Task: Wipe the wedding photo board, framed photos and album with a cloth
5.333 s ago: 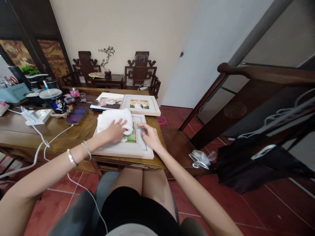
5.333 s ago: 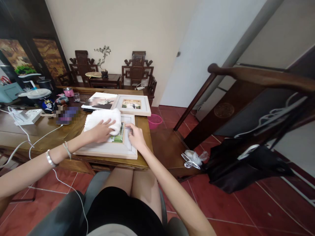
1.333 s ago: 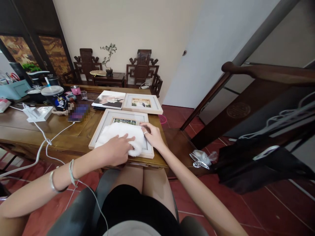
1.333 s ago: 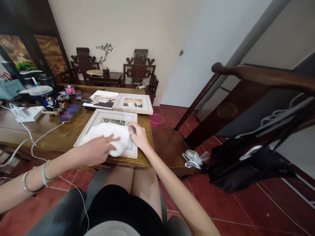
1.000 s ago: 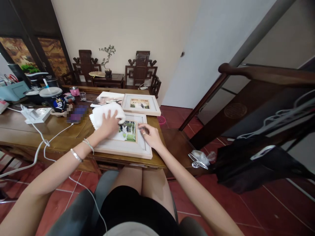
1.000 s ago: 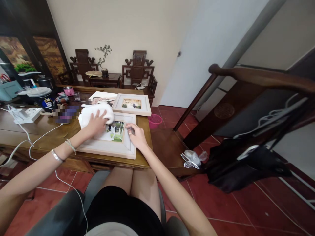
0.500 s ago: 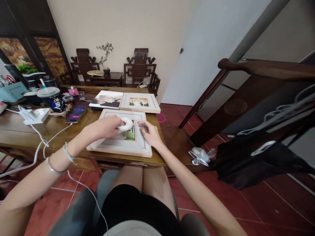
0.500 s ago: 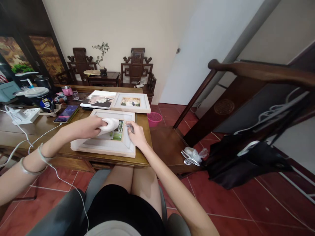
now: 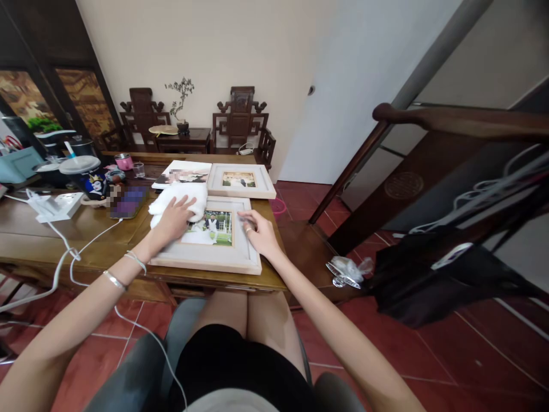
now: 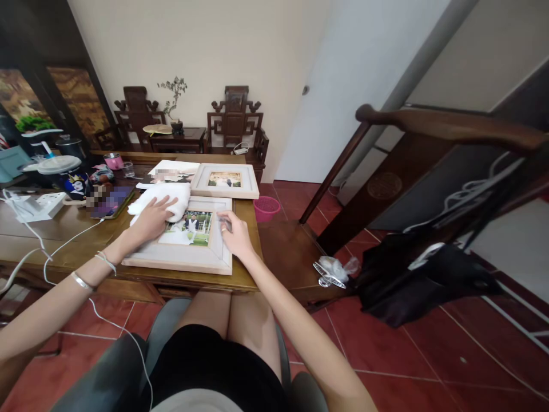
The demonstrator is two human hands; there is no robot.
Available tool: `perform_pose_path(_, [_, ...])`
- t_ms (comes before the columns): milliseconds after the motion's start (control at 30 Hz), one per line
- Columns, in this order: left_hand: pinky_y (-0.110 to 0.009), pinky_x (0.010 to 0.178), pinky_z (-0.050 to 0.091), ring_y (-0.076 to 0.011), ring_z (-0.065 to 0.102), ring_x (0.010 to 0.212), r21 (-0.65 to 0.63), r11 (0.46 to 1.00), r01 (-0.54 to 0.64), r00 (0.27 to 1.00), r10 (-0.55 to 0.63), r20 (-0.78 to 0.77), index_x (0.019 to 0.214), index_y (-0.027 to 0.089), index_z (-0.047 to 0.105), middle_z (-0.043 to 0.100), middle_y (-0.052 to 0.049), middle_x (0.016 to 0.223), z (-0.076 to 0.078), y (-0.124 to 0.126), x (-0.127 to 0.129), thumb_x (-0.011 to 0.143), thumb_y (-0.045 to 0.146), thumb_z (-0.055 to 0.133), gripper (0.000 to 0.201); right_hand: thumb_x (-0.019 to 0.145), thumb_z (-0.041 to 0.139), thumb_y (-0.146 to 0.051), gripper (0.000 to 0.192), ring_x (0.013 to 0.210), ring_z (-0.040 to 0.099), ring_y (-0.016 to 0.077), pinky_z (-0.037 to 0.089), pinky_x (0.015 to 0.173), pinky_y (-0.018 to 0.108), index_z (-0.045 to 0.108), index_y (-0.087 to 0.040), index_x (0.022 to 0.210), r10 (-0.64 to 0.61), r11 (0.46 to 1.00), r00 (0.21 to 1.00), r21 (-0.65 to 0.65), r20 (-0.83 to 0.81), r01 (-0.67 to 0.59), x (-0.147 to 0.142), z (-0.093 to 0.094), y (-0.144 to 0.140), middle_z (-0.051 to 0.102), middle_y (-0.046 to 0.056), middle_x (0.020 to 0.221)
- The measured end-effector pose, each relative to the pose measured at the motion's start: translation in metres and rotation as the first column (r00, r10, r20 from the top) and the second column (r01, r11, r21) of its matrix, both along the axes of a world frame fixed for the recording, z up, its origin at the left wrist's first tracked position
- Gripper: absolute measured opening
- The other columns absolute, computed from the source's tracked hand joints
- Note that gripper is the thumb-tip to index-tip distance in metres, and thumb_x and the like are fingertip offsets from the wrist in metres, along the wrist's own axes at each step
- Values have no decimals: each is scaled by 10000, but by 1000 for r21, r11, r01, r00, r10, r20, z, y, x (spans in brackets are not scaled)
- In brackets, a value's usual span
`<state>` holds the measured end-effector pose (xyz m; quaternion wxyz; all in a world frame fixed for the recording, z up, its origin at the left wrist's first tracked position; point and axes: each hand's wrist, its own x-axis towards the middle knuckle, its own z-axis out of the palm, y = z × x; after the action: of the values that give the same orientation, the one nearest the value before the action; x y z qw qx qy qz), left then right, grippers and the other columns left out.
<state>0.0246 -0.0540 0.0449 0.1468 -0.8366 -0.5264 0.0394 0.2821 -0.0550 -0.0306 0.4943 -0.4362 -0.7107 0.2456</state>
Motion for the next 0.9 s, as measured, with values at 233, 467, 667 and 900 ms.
perform_pose_path(233, [-484, 1094, 342, -310, 422, 1356, -134, 991, 3, 991, -20, -129, 1051, 141, 705, 448, -113, 1487, 16, -23, 11, 807, 106, 441, 362, 730, 484, -82, 376, 1119, 653, 222, 492, 987, 414, 623, -224, 1049, -21, 1000, 999, 7, 46, 21, 2, 0, 0, 721, 73, 1134])
perform_pose_path(467, [-408, 962, 479, -299, 606, 1158, -259, 966, 16, 992, -48, -117, 950, 153, 732, 556, -130, 1390, 37, -109, 24, 774, 88, 454, 335, 712, 490, -91, 382, 1109, 657, 225, 481, 999, 425, 626, -231, 1040, -15, 1000, 999, 18, 37, 15, 0, -2, 1, 723, 68, 1116])
perform_pose_path(667, [-450, 1031, 431, -336, 455, 1335, -319, 946, 48, 995, -73, -65, 1080, 124, 687, 441, -153, 1483, 35, -111, 31, 809, 79, 420, 383, 704, 478, -83, 400, 1116, 654, 226, 487, 990, 424, 624, -227, 1047, -12, 1000, 999, 15, 43, 11, 0, -3, 1, 720, 72, 1126])
perform_pose_path(900, [-549, 1152, 216, -352, 198, 1460, -154, 986, -66, 998, 68, 11, 1289, 116, 576, 239, -168, 1581, 8, -28, 7, 859, 116, 394, 466, 713, 475, -87, 401, 1126, 650, 222, 488, 985, 422, 619, -229, 1060, -5, 1000, 999, 10, 50, 4, 1, -2, -1, 720, 75, 1134])
